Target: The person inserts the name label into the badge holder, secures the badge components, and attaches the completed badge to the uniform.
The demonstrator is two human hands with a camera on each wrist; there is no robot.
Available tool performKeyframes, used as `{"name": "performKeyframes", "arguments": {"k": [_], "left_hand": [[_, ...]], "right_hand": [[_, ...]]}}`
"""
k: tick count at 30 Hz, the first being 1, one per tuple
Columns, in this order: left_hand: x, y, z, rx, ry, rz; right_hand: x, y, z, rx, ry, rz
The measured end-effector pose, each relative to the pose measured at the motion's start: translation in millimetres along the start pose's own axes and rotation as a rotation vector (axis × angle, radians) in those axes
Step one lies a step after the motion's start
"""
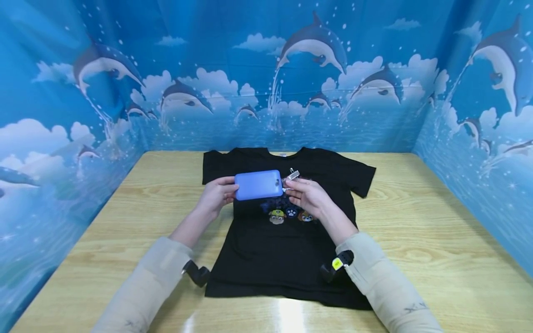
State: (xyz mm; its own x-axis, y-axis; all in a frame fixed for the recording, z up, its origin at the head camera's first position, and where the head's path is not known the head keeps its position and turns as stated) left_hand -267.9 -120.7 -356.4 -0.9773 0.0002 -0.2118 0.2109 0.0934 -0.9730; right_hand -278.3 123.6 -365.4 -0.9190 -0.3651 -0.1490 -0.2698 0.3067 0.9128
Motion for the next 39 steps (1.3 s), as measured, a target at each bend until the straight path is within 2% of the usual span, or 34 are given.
{"name": "performKeyframes", "arguments": {"k": [5, 7, 10, 18, 23, 31, 39], "left_hand": [[0.0, -1.0, -0.5, -0.022, 0.004, -0.005], [-0.3, -1.1, -1.1, -0.015, 0.001, 0.000], [-0.8, -0.2, -2.3, 0.004, -0.002, 0.006], [-1.7, 0.7, -3.5, 0.038, -0.014, -0.002], [-2.4, 1.8, -3.7, 0.059, -0.010, -0.009], [-6.5, 4.8, -5.0, 0.082, 0.064, -0.033], [-11.0, 10.4, -9.6, 0.136, 0.184, -0.031]], "right_hand": [[1, -1, -1.6, -0.010, -0.018, -0.002], [-4, 2, -8.4, -0.030, -0.069, -0.027], [-3, 3, -11.4, -0.028, -0.091, -0.041], [-4, 6, -16.7, -0.023, -0.106, -0.024], [-5, 8, -19.3, -0.048, -0.155, -0.004], [-6, 16, -21.9, -0.134, -0.250, 0.058], [-8, 27, -23.9, -0.301, -0.314, 0.120]]}}
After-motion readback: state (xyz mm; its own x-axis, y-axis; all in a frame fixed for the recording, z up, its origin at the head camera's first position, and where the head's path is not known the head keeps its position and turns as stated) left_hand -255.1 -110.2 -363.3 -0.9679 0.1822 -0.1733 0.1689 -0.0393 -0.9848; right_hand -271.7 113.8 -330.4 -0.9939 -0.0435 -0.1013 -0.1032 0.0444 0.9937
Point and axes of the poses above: each hand's wrist, its own x-axis towards the middle knuckle, its own z-axis out of the back of the hand, y = z × x, the point moved 3 cm from there along x, towards the middle knuckle, and after that the axes turned 2 degrees about -x, right-handed, at the moved point
